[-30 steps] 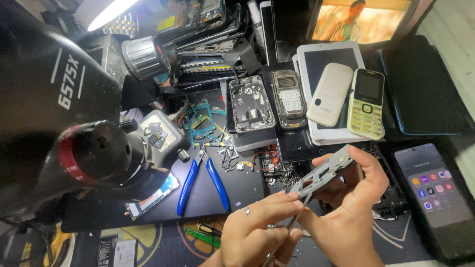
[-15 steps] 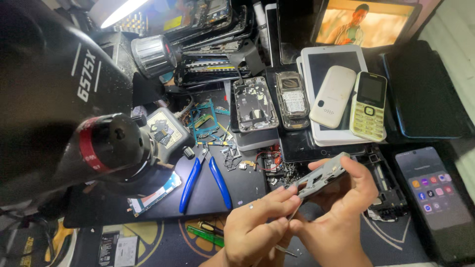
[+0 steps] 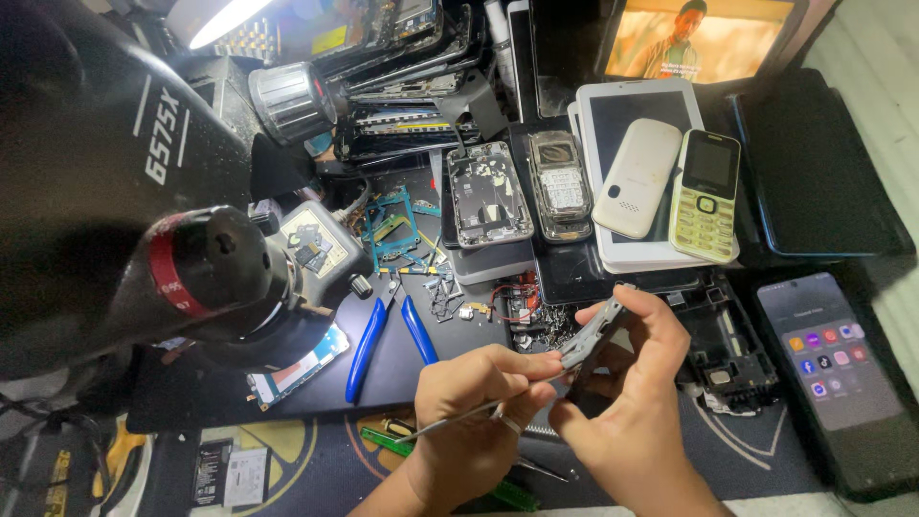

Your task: The person disassembles a mobile phone using a precision screwdriver and tweezers, removing the back cover and extracting the motherboard. They then handle another mobile phone, removing its back cover as well. The work is performed at a cluttered electronics repair bench with multiple phones and tools visible.

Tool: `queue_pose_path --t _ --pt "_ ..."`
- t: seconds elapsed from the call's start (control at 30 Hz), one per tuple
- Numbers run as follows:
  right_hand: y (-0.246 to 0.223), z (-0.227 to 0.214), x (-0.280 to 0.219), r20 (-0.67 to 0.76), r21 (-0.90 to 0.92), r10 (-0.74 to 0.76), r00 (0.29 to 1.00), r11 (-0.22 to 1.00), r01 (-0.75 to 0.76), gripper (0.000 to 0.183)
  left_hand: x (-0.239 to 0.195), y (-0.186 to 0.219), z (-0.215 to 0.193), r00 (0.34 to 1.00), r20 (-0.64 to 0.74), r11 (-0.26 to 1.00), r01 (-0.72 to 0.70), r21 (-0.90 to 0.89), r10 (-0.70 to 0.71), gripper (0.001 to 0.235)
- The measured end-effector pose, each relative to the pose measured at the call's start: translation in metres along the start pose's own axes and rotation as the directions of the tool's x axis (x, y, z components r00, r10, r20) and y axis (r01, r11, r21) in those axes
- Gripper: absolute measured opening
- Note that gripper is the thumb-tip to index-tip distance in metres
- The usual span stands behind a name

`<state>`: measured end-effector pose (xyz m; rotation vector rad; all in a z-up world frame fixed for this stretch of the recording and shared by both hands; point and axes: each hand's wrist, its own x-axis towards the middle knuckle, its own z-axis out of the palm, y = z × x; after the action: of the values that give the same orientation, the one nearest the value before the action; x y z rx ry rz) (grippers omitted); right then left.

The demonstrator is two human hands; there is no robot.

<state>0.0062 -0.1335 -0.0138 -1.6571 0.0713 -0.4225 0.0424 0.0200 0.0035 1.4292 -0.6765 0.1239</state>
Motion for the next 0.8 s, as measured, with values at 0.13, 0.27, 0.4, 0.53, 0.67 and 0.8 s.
queue_pose_path --t 0.13,0.27,0.4,0.53,0.67,0.8 --pt "0.002 -0.004 0.003 0.048 0.073 -0.018 0.999 0.997 0.014 0.109 0.005 0.003 0.000 0.953 0.104 0.914 -0.303 0.269 0.285 0.023" --pt "0.002 -0.010 0.004 0.164 0.367 -0.110 0.980 0.929 0.043 0.106 0.012 0.013 0.000 0.781 0.304 0.656 -0.624 0.424 0.546 0.023" --pt "0.000 -0.009 0.008 0.265 0.653 -0.187 0.946 0.756 -0.034 0.105 0.016 0.025 -0.001 0.640 0.405 0.397 -0.745 0.536 0.653 0.030" --pt "-0.003 -0.003 0.010 0.273 0.695 -0.207 0.940 0.717 -0.044 0.107 0.006 0.033 -0.003 0.733 0.395 0.493 -0.671 0.554 0.554 0.023" --pt "0.004 0.005 0.012 0.293 0.803 -0.135 0.947 0.572 -0.167 0.099 -0.004 0.030 -0.010 0.706 0.484 0.430 -0.703 0.566 0.517 0.015" --pt "0.017 0.003 0.024 0.335 0.892 -0.132 0.933 0.362 -0.269 0.080 -0.008 0.025 -0.011 0.728 0.492 0.513 -0.686 0.517 0.477 0.018"
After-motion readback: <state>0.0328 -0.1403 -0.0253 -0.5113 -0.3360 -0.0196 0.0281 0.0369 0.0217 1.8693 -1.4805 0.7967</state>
